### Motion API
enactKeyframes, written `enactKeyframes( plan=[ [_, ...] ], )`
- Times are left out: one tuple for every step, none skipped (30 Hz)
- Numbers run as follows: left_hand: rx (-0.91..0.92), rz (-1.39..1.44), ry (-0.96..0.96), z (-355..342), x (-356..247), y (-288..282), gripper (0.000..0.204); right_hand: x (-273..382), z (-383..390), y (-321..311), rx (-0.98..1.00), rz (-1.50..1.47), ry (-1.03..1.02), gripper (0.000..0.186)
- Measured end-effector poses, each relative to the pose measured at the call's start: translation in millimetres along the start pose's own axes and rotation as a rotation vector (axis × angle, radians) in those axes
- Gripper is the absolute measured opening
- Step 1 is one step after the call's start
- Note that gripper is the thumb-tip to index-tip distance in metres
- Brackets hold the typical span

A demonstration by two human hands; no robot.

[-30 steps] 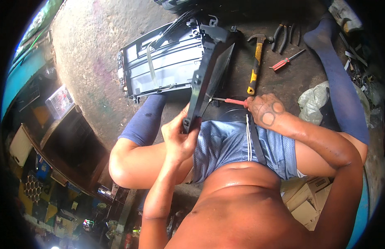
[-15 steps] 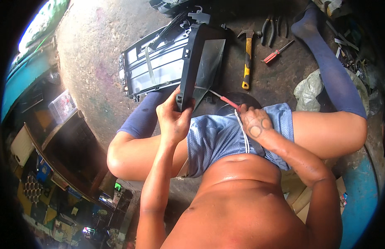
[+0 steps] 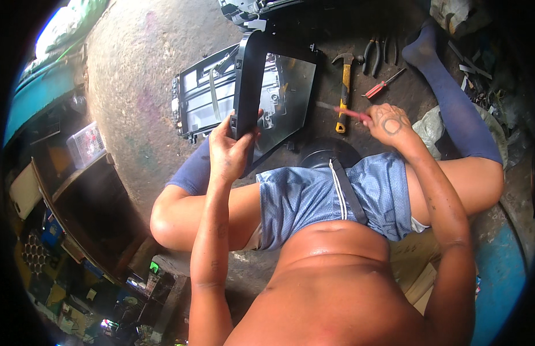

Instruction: The person sits on the floor and uses a screwdriver to disassemble a black electronic device, removing screws and separating internal components. They handle the device parts, place them aside, and continue to manipulate the internal mechanisms with the screwdriver.

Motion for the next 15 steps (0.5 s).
enactKeyframes(
  plan=[
    [-0.021, 0.067, 0.002, 0, 0, -1, 0.036, -1, -4, -1, -0.035, -0.038, 0.017, 0.027],
    [-0.042, 0.134, 0.004, 0, 1, -2, 0.034, -6, -4, 9, 0.043, -0.262, 0.098, 0.028],
    [-0.039, 0.161, -0.044, 1, 7, -1, 0.038, 6, -3, 12, 0.122, -0.484, 0.175, 0.029],
    [-0.033, 0.184, -0.092, 4, 9, 3, 0.043, 18, 3, 17, 0.200, -0.710, 0.253, 0.031],
    [-0.092, 0.281, -0.119, 9, 7, 8, 0.046, 24, 5, 26, 0.131, -0.780, 0.261, 0.031],
    [-0.149, 0.326, -0.170, 10, 3, 12, 0.049, 26, 8, 34, 0.005, -0.795, 0.256, 0.032],
    [-0.194, 0.411, -0.197, 12, -3, 16, 0.050, 28, 12, 43, -0.118, -0.801, 0.247, 0.032],
    [-0.242, 0.498, -0.227, 17, -4, 17, 0.050, 37, 16, 40, -0.192, -0.802, 0.255, 0.032],
    [-0.244, 0.519, -0.248, 20, -3, 18, 0.051, 43, 19, 34, -0.275, -0.730, 0.214, 0.033],
    [-0.246, 0.540, -0.269, 23, 1, 17, 0.052, 40, 20, 33, -0.291, -0.647, 0.229, 0.033],
    [-0.248, 0.560, -0.290, 27, 4, 16, 0.053, 38, 21, 31, -0.306, -0.563, 0.243, 0.032],
    [-0.256, 0.583, -0.289, 31, 7, 15, 0.053, 35, 22, 29, -0.320, -0.481, 0.258, 0.032],
    [-0.263, 0.608, -0.290, 36, 13, 14, 0.054, 40, 29, 10, -0.223, -0.362, 0.315, 0.037],
    [-0.272, 0.634, -0.292, 41, 17, 13, 0.054, 38, 31, 8, -0.193, -0.322, 0.307, 0.036],
    [-0.268, 0.639, -0.288, 45, 19, 12, 0.058, 32, 33, 6, -0.163, -0.277, 0.307, 0.035]
  ],
)
Point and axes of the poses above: each hand's wrist, its own z-axis away from the middle knuckle, its own y-axis out of the palm, x = y × z, the point moved 8 cm from there along -z, towards the middle knuckle, and after that the axes turned 3 degrees about x, right-handed, at the moved point
